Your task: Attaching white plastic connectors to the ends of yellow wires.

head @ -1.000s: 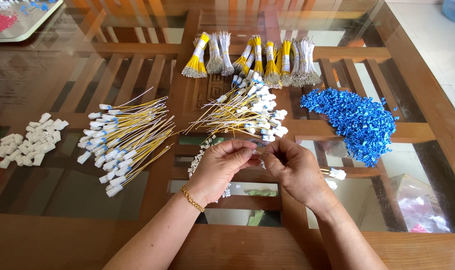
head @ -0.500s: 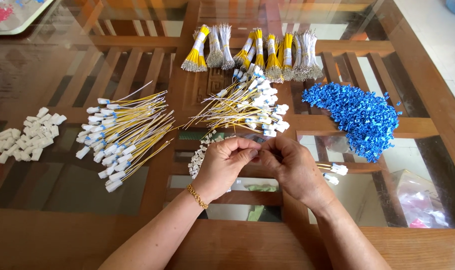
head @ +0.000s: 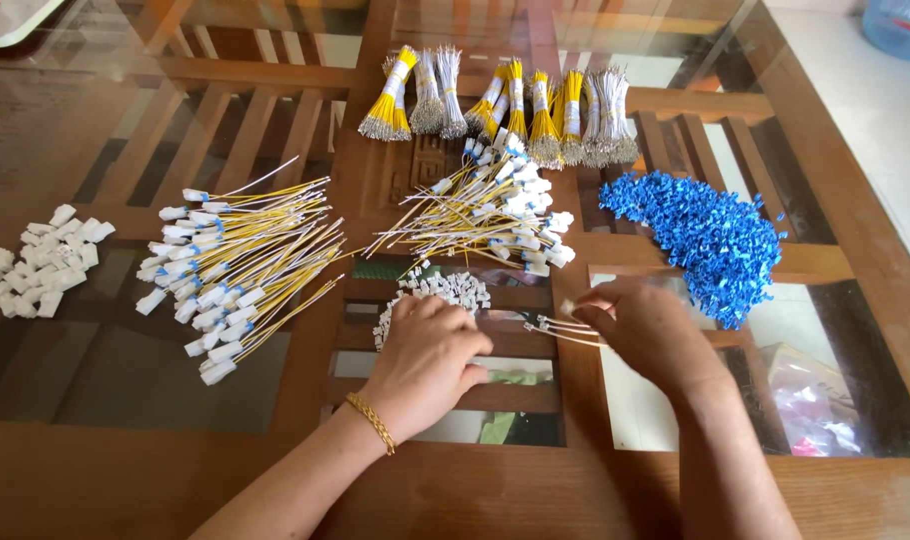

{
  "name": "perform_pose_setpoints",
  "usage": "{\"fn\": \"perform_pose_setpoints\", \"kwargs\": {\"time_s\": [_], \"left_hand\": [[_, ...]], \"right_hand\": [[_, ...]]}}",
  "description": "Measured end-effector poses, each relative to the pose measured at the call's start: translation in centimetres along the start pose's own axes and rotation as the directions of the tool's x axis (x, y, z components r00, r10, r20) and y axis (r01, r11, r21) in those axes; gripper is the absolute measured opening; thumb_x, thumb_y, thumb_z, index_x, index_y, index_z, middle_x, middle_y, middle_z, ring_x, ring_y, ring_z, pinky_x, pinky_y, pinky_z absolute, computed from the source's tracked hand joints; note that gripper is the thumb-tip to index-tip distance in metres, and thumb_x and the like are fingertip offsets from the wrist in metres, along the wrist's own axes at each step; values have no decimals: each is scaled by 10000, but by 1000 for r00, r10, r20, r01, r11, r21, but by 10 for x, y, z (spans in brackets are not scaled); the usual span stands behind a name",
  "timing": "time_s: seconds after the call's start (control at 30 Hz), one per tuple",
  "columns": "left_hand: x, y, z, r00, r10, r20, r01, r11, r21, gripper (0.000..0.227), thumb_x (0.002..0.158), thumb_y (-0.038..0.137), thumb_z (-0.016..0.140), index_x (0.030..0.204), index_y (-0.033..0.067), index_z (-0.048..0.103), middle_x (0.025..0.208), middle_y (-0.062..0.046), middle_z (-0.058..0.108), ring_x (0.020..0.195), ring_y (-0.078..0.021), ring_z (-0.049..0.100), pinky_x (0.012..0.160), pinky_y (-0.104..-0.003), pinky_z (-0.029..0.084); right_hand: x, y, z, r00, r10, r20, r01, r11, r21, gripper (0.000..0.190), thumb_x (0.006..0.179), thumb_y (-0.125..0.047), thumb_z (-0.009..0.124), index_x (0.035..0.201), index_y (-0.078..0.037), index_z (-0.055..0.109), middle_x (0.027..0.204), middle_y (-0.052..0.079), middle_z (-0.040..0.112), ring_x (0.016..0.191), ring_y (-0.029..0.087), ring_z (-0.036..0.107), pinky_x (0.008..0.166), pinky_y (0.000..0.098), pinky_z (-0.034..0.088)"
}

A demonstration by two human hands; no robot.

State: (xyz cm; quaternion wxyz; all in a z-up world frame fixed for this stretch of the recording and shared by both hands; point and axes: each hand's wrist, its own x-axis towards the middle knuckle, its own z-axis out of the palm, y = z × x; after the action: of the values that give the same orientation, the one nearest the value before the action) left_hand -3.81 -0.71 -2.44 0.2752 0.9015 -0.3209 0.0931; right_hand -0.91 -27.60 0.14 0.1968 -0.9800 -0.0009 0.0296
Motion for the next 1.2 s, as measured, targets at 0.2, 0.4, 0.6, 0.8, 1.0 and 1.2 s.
{"fn": "perform_pose_setpoints", "kwargs": {"time_s": [0.2, 0.4, 0.6, 0.8, 1.0, 1.2], "left_hand": [[-5, -13, 14, 999, -32, -29, 33, 999, 34, 99, 726, 215, 854, 708, 162, 773, 873, 16, 684, 990, -216, 577, 1003, -467, 330], [-1, -19, 12, 994, -8, -113, 23, 991, 131, 106, 744, 199, 846, 715, 157, 753, 874, 15, 671, 980, -230, 584, 1015, -476, 348], [10, -19, 2, 982, -8, -188, 24, 996, 82, 167, 738, 161, 841, 888, 168, 768, 909, -10, 694, 975, -260, 589, 943, -478, 358], [40, -6, -21, 947, 41, -319, -4, 993, 116, 187, 880, 221, 774, 1048, 154, 728, 1014, 8, 733, 1019, -196, 638, 1022, -478, 394], [70, 8, -31, 869, 215, -446, -201, 976, 79, 406, 883, 300, 780, 1198, 61, 690, 1130, -59, 734, 1126, -242, 632, 1068, -505, 340], [66, -2, -24, 988, -58, 142, 122, 859, -497, 221, 915, 262, 741, 1060, 104, 795, 910, -31, 804, 754, -107, 737, 739, -313, 603]], "right_hand": [[37, -2, 23, 974, -80, -211, 78, 997, -18, 241, 948, -326, 694, 1047, -125, 782, 991, 153, 768, 913, 339, 723, 786, 434, 564], [88, 23, 60, 956, -145, -256, 110, 983, -145, 232, 896, -285, 726, 1082, -155, 775, 1040, 143, 737, 949, 351, 697, 860, 452, 540], [75, 8, 48, 961, -137, -240, 106, 985, -139, 180, 905, -272, 700, 1004, -134, 759, 998, 144, 742, 930, 338, 708, 818, 440, 549], [41, -4, 17, 936, -152, -317, 189, 978, 90, 161, 933, -205, 728, 1037, -82, 717, 991, 92, 769, 860, 233, 778, 758, 340, 610], [-32, -52, -33, 668, -529, -524, 549, 825, -132, 189, 843, -127, 801, 1010, -57, 744, 1051, 103, 749, 936, 276, 732, 783, 362, 583], [-53, -37, -44, 726, -428, -539, 522, 852, 26, 177, 809, -68, 828, 972, -75, 760, 1003, 63, 757, 893, 203, 740, 752, 317, 599]]}}
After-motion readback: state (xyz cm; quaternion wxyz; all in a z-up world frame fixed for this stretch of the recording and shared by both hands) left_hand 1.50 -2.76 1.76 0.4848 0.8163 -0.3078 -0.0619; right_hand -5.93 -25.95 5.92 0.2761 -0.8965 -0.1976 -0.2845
